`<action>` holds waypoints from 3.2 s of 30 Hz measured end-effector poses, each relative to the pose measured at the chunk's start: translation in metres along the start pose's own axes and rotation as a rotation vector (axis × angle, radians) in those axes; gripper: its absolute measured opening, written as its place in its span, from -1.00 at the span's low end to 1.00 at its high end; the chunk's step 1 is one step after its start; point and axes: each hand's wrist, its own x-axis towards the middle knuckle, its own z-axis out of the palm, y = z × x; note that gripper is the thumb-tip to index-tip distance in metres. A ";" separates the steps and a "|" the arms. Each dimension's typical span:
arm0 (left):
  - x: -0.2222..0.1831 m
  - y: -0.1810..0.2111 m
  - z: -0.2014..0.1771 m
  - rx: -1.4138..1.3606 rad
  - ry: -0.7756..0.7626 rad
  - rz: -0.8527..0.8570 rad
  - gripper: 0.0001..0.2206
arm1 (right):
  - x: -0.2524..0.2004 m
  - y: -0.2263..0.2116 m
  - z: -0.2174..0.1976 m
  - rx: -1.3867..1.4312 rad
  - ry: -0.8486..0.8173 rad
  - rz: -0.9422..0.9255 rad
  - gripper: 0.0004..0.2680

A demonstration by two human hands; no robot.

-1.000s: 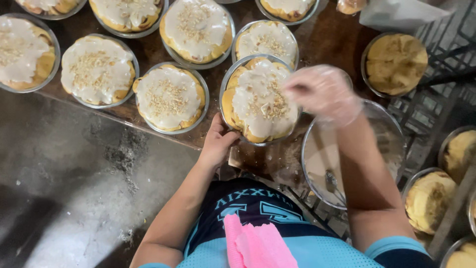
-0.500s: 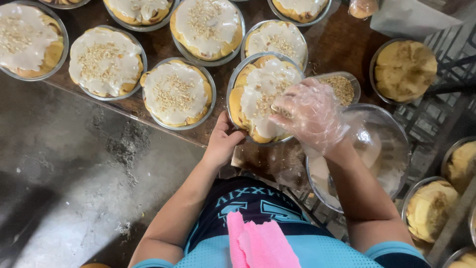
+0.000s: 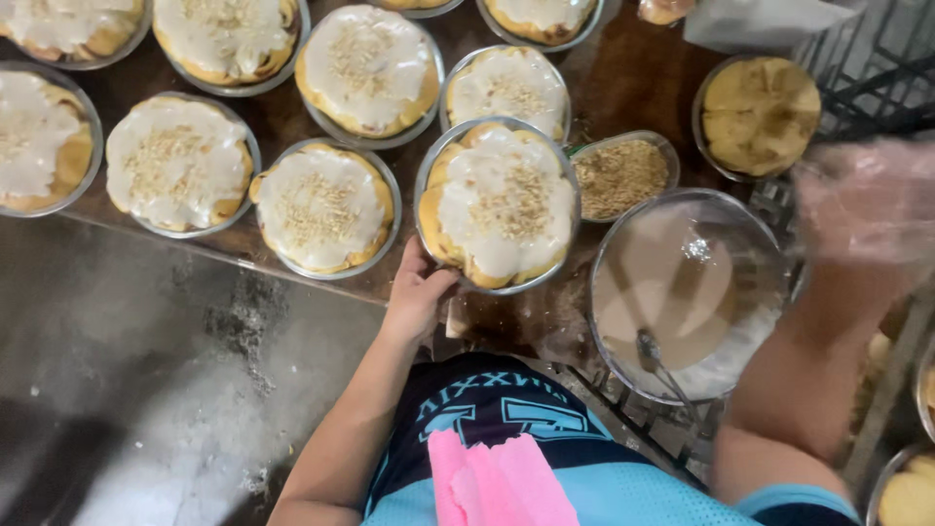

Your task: The person glazes pastries in metal tins by hand using a spoon and then sprinkles chopped nuts over the top of the glazed pastries.

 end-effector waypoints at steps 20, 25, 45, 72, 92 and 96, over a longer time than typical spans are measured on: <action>0.005 -0.024 -0.007 -0.092 -0.001 -0.050 -0.53 | 0.061 0.040 0.320 0.089 -0.472 0.274 -0.81; 0.012 -0.020 0.000 -0.130 -0.030 -0.029 -0.51 | 0.075 0.058 0.237 0.364 -0.445 0.212 -0.80; 0.019 -0.024 0.012 -0.161 -0.114 -0.079 -0.55 | 0.051 -0.072 0.135 1.002 0.020 -0.622 -0.84; 0.272 -0.098 0.151 -0.172 -0.145 -0.132 -0.62 | 0.009 0.179 0.192 1.195 0.285 0.701 -0.68; 0.298 -0.108 0.161 -0.156 -0.029 -0.155 -0.64 | 0.196 0.323 0.246 0.282 0.295 0.157 -0.74; 0.319 -0.124 0.175 -0.150 -0.004 -0.156 -0.63 | 0.109 0.324 0.206 0.581 0.345 0.148 -0.72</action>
